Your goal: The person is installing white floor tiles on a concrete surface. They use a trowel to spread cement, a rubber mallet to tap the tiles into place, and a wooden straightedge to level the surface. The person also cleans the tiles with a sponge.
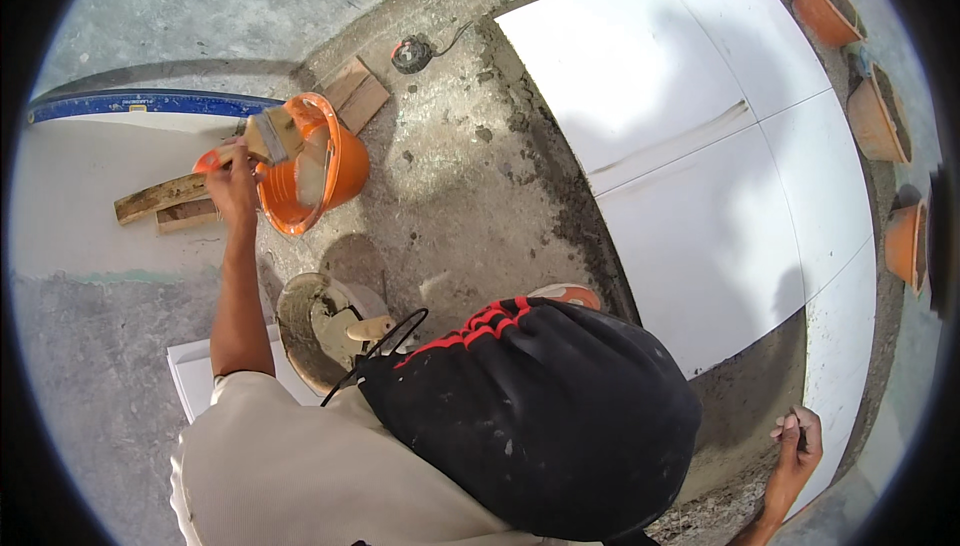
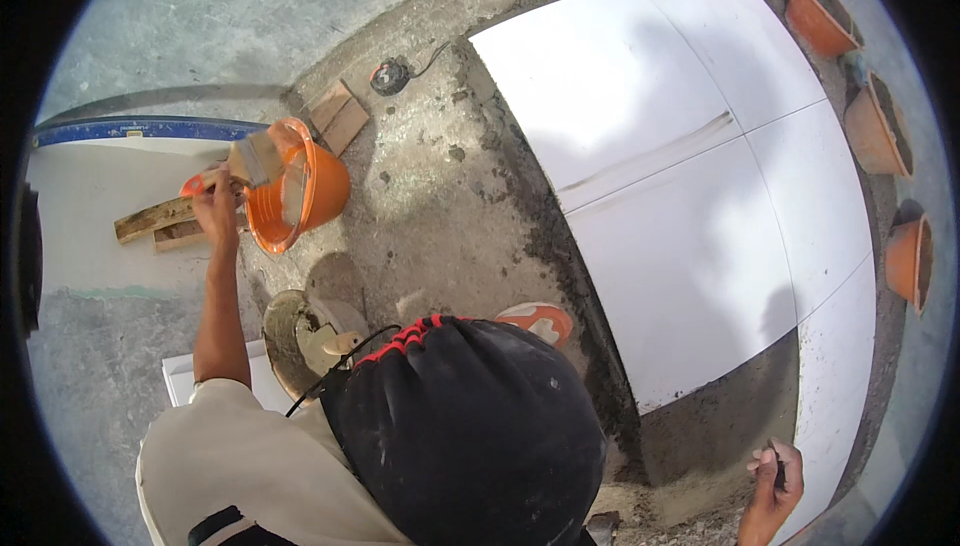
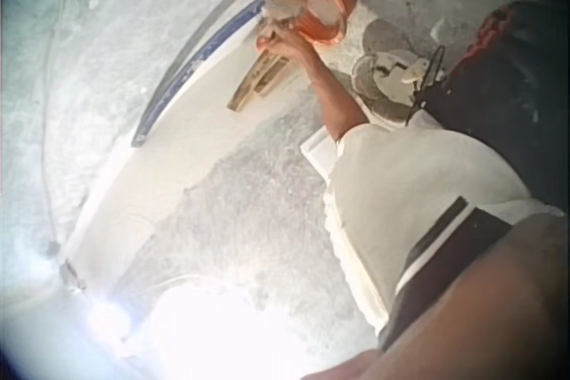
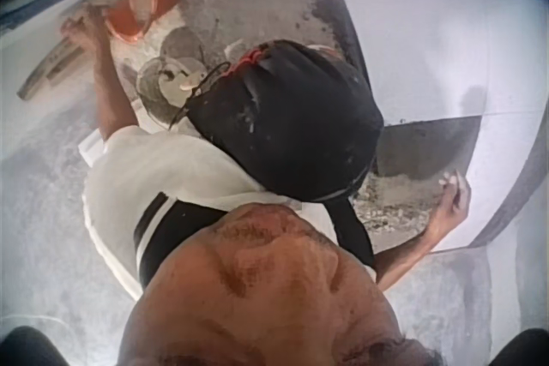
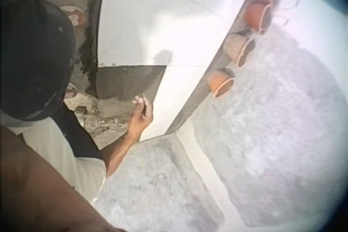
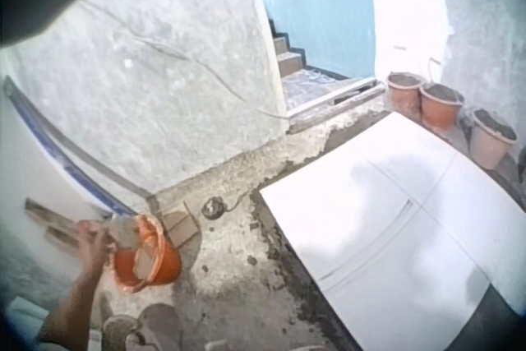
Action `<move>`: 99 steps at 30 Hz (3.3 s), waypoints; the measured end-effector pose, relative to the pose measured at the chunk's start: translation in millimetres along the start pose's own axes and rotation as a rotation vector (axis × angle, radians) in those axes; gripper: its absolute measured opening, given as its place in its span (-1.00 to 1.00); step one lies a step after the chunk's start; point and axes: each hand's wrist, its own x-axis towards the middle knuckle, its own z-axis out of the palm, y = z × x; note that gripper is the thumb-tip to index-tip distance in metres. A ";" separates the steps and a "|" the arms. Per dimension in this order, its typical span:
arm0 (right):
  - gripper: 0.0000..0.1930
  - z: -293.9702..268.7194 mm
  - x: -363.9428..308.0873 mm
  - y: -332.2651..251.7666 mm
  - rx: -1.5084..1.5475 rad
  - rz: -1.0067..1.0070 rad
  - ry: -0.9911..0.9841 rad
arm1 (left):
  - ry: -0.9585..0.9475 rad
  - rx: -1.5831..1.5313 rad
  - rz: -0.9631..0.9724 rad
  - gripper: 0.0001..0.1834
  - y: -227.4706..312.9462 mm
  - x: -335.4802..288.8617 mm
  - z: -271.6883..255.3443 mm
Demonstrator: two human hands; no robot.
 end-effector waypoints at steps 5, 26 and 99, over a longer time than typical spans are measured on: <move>-0.70 4.1 -0.1 -3.7 -0.001 0.027 -0.056 | 0.067 0.690 0.185 -0.48 22.8 4.2 2.0; -0.80 -17.4 -37.4 16.7 0.093 0.184 0.119 | -0.943 -0.949 -0.599 -0.63 439.7 -278.6 523.6; -0.79 -17.1 -36.3 -4.0 0.074 0.065 0.092 | -1.403 -0.095 0.714 -0.82 291.1 -216.2 294.4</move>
